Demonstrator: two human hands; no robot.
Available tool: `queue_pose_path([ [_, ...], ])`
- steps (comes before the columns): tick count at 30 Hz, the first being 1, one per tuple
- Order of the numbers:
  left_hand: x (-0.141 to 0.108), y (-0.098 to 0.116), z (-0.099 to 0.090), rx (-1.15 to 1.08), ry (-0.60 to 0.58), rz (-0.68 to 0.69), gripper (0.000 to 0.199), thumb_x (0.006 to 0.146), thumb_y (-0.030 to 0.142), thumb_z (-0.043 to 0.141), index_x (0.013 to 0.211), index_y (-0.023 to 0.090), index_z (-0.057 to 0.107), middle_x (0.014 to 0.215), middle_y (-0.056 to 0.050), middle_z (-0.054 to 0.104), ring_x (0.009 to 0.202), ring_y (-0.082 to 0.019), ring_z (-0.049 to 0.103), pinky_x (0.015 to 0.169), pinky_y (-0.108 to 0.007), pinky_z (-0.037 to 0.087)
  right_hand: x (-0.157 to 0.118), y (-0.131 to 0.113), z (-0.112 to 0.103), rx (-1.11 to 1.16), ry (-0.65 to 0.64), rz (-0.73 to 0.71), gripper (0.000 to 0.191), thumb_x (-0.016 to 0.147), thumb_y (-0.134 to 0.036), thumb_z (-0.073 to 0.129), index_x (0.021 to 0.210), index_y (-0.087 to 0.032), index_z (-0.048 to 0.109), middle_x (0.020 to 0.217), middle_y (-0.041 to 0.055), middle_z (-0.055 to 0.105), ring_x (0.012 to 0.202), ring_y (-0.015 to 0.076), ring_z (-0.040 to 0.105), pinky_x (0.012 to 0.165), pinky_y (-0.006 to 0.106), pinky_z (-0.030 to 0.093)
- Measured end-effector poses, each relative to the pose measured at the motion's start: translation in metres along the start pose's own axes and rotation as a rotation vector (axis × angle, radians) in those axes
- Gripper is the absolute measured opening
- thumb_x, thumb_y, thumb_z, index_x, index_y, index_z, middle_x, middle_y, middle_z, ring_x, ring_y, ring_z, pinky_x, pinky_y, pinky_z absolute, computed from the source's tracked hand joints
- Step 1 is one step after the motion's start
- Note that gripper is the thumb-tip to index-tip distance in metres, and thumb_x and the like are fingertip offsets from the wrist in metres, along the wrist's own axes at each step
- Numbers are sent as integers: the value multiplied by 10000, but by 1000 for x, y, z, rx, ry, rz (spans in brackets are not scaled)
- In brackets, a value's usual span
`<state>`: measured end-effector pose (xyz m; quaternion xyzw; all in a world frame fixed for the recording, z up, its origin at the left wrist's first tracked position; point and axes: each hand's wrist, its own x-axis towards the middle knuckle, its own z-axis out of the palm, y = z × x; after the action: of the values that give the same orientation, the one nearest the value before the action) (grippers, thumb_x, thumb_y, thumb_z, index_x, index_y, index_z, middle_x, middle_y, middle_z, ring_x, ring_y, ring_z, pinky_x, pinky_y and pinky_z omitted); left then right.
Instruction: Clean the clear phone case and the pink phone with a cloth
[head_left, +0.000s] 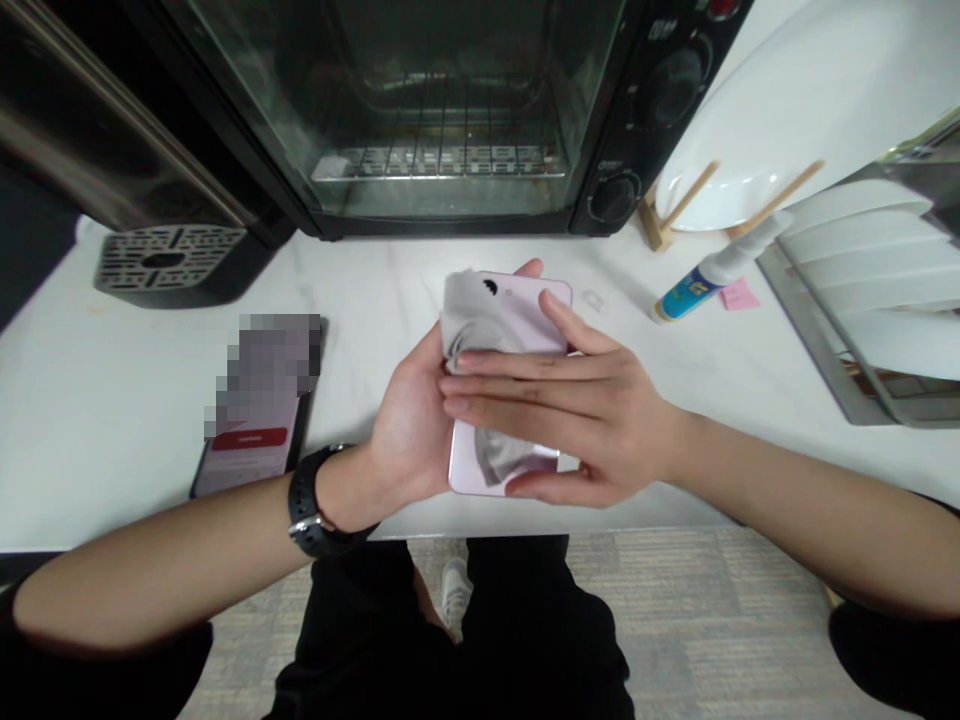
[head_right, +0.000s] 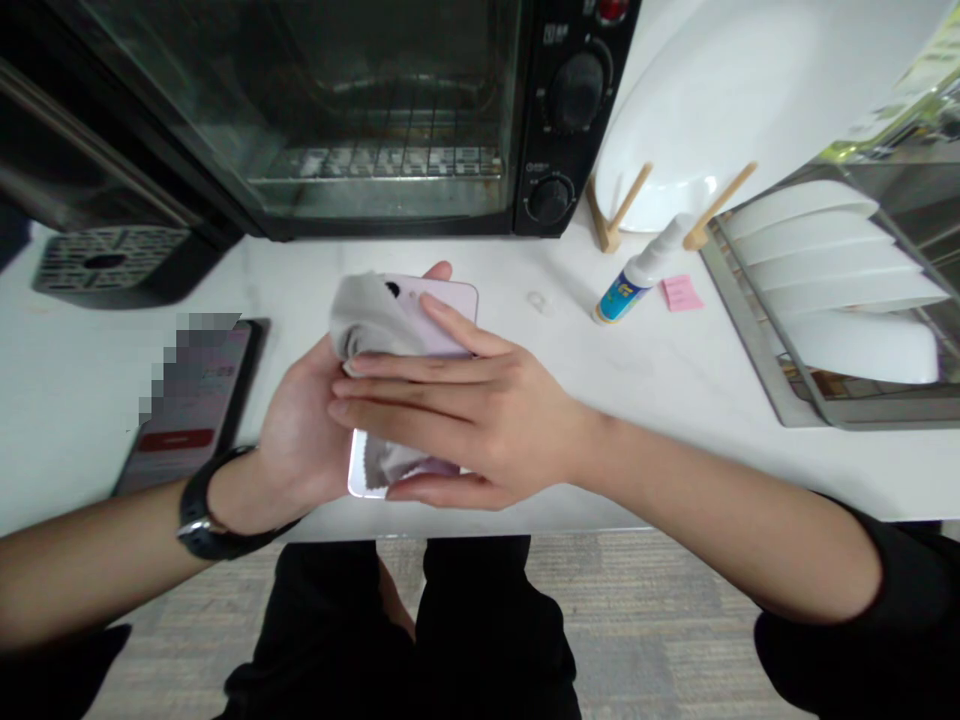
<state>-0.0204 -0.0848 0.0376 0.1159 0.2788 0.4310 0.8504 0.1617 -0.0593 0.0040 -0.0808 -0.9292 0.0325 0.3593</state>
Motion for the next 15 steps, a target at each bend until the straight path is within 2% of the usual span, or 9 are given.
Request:
queue_pose_path([
  [2, 0, 1, -3, 8, -33, -16, 504, 1156, 406, 340, 1570, 341, 620, 1118, -45, 833, 937, -186, 817, 908, -305, 615, 1, -3, -1, 7, -14, -64, 447, 1128, -460, 502, 1371, -153, 716, 1452, 60, 764, 1457, 157, 659, 1446, 380, 107],
  [6, 0, 1, -5, 38, -46, 37, 584, 1143, 551, 376, 1651, 307, 532, 1092, -77, 838, 1014, -251, 817, 1010, -384, 604, -1, -7, -5, 5, -108, -174, 377, 1142, -434, 448, 1242, -277, 775, 1427, -56, 769, 1451, 99, 646, 1398, 311, 315],
  [8, 1, 2, -4, 38, -10, 82, 579, 1151, 551, 352, 1659, 325, 515, 1109, -56, 841, 1054, -251, 811, 1031, -388, 598, -3, -7, -7, 35, -62, -175, 354, 1134, -394, 472, 1184, -246, 790, 1358, -30, 808, 1398, 107, 693, 1358, 286, 389],
  [11, 2, 3, -1, 38, 36, 120, 561, 1160, 545, 315, 1635, 347, 539, 1130, -37, 840, 1100, -240, 804, 1065, -387, 586, -7, -4, -9, 42, 45, -93, 336, 1116, -359, 533, 1155, -140, 785, 1254, 57, 853, 1319, 159, 757, 1312, 325, 477],
  [15, 4, 5, 0, -19, 103, 88, 551, 1156, 476, 304, 1563, 261, 607, 1109, -52, 835, 1155, -270, 791, 1099, -446, 588, -8, 7, -7, -73, 89, 134, 420, 1131, -433, 482, 1362, -173, 717, 1384, 75, 805, 1401, 208, 708, 1342, 447, 442],
])
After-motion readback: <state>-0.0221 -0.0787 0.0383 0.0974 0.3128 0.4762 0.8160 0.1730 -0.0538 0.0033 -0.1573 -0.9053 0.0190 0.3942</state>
